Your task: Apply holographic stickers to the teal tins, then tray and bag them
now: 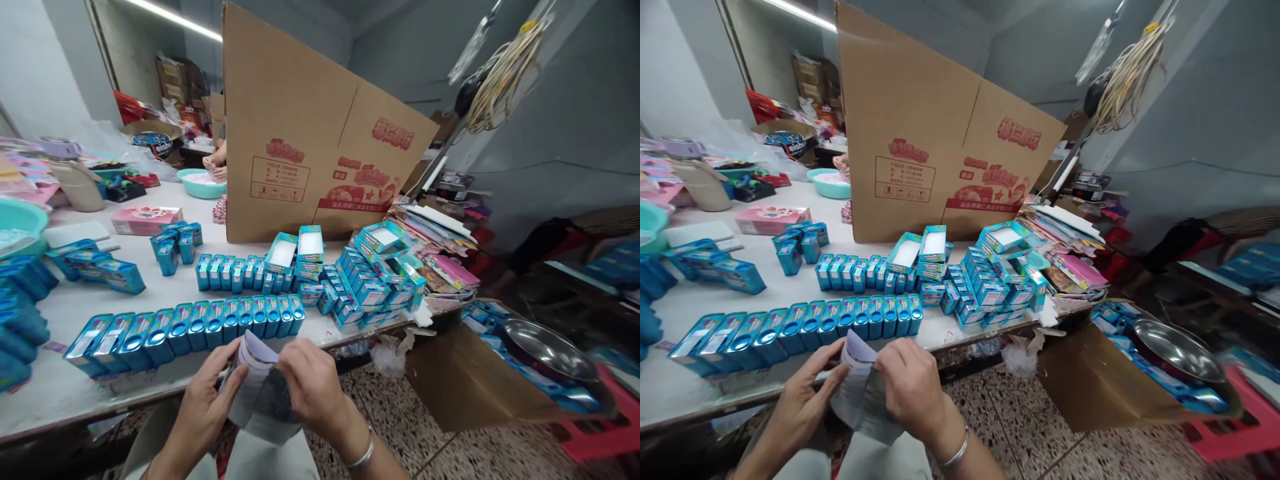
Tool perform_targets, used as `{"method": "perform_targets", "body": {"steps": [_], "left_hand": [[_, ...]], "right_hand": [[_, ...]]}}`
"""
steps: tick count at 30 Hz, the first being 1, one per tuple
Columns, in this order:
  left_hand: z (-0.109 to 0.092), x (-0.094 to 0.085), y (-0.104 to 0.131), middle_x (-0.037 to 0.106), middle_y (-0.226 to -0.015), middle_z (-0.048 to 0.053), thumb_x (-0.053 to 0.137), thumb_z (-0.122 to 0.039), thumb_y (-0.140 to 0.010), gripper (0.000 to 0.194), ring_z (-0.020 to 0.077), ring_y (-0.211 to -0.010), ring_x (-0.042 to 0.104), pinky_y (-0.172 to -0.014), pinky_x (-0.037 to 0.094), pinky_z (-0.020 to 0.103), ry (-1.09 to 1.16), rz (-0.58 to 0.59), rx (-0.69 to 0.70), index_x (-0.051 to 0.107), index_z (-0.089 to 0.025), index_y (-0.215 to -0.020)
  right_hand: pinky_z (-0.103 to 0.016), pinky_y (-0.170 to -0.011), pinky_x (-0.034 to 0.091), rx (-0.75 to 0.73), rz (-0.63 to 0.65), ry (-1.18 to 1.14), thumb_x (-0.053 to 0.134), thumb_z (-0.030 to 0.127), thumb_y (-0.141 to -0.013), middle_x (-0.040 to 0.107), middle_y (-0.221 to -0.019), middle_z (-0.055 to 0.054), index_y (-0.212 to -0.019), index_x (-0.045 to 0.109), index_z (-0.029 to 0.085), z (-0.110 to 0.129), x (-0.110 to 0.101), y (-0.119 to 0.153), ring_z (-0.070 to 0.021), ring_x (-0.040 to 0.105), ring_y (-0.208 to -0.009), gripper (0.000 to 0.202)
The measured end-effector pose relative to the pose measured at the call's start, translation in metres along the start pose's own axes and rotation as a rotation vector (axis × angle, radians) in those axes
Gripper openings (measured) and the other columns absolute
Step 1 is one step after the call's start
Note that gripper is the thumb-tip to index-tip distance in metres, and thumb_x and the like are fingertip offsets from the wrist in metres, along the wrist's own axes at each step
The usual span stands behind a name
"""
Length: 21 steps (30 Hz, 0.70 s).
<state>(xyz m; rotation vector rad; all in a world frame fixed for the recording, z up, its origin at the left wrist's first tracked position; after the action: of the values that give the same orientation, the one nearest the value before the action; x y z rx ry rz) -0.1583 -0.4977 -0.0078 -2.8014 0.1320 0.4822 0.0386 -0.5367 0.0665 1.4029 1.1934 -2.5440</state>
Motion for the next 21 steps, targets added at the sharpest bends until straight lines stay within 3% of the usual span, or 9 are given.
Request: {"method": "perform_targets", "body": {"steps": [3,6,8,10,12,14,17,19,21], "left_hand": [[0.003,0.014,-0.008,0.061,-0.136,0.009,0.055,-0.046,-0.095,0.047,0.0273,-0.126,0.057,-0.107,0.047,0.043,0.022,0.049,-0.028,0.058,-0.025,-0.136],[0.004,0.025,-0.01,0.046,-0.15,0.014,0.051,-0.046,-0.096,0.06,0.03,-0.137,0.046,-0.108,0.046,0.049,0.026,-0.012,-0.049,0.039,-0.024,-0.151],[-0.002,0.034,-0.006,0.037,-0.157,0.015,0.055,-0.046,-0.094,0.07,0.032,-0.145,0.036,-0.114,0.038,0.053,0.032,-0.005,-0.004,0.03,-0.024,-0.156],[-0.011,0.044,0.0,0.032,-0.161,0.015,0.067,-0.045,-0.086,0.084,0.0345,-0.148,0.03,-0.12,0.027,0.056,0.063,0.088,0.024,0.028,-0.023,-0.157],[-0.02,0.05,0.006,0.035,-0.16,0.015,0.075,-0.041,-0.08,0.09,0.036,-0.147,0.032,-0.121,0.024,0.055,0.142,0.227,-0.024,0.031,-0.022,-0.156],[-0.027,0.053,0.009,0.047,-0.154,0.014,0.074,-0.038,-0.082,0.081,0.0346,-0.14,0.044,-0.118,0.032,0.05,0.26,0.393,-0.097,0.038,-0.022,-0.153],[-0.04,0.048,0.003,0.068,-0.127,0.01,0.066,-0.037,-0.088,0.052,0.0291,-0.112,0.063,-0.1,0.05,0.039,0.375,0.63,-0.119,0.059,-0.019,-0.136],[-0.05,0.041,-0.008,0.074,-0.105,0.006,0.058,-0.037,-0.093,0.032,0.0249,-0.093,0.066,-0.085,0.053,0.033,0.326,0.691,-0.093,0.071,-0.017,-0.114],[-0.061,0.034,-0.023,0.074,-0.088,0.003,0.053,-0.036,-0.094,0.029,0.0222,-0.082,0.064,-0.076,0.05,0.029,0.22,0.703,-0.046,0.076,-0.017,-0.095]], "right_hand": [[-0.035,-0.08,0.044,0.01,-0.021,0.1,0.045,0.013,-0.096,0.064,-0.103,-0.011,-0.088,0.055,0.018,-0.001,-0.001,-0.002,-0.0238,0.056,-0.095,0.014],[-0.033,-0.069,0.041,0.1,0.059,0.103,0.042,0.014,-0.098,0.061,-0.08,-0.005,-0.086,0.054,0.019,-0.003,0.001,-0.003,-0.0202,0.054,-0.075,0.017],[-0.03,-0.065,0.041,0.232,0.057,-0.051,0.041,0.017,-0.1,0.06,-0.075,-0.002,-0.089,0.053,0.02,-0.007,0.002,-0.003,-0.0178,0.056,-0.07,0.017],[-0.027,-0.065,0.045,0.359,-0.013,-0.268,0.042,0.019,-0.102,0.064,-0.082,-0.002,-0.102,0.054,0.02,-0.011,0.005,-0.002,-0.0155,0.06,-0.072,0.013],[-0.026,-0.07,0.049,0.411,-0.109,-0.399,0.043,0.021,-0.102,0.066,-0.09,-0.002,-0.118,0.053,0.021,-0.013,0.009,0.002,-0.0142,0.063,-0.077,0.019],[-0.027,-0.078,0.051,0.382,-0.182,-0.395,0.043,0.02,-0.103,0.068,-0.098,-0.004,-0.124,0.055,0.022,-0.013,0.012,0.006,-0.0151,0.065,-0.087,0.025],[-0.03,-0.082,0.051,0.282,-0.176,-0.302,0.041,0.016,-0.102,0.069,-0.098,-0.005,-0.12,0.062,0.022,-0.01,0.008,0.008,-0.0169,0.065,-0.091,0.028],[-0.034,-0.084,0.05,0.253,-0.108,-0.23,0.045,0.017,-0.101,0.067,-0.1,-0.007,-0.124,0.061,0.023,-0.008,-0.001,0.005,-0.0191,0.063,-0.094,0.029],[-0.037,-0.091,0.048,0.274,-0.008,-0.19,0.057,0.021,-0.095,0.064,-0.113,-0.01,-0.125,0.061,0.023,-0.01,-0.013,-0.003,-0.0229,0.059,-0.107,0.03]]}}
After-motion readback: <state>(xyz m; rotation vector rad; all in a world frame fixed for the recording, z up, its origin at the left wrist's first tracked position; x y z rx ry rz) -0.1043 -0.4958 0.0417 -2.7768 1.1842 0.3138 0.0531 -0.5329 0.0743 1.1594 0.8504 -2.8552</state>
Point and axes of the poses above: each hand's wrist, its own y-axis away from the middle knuckle, its own x-axis out of the palm, z = x × y, the point moved 3 cm from there along -y, towards the middle knuckle
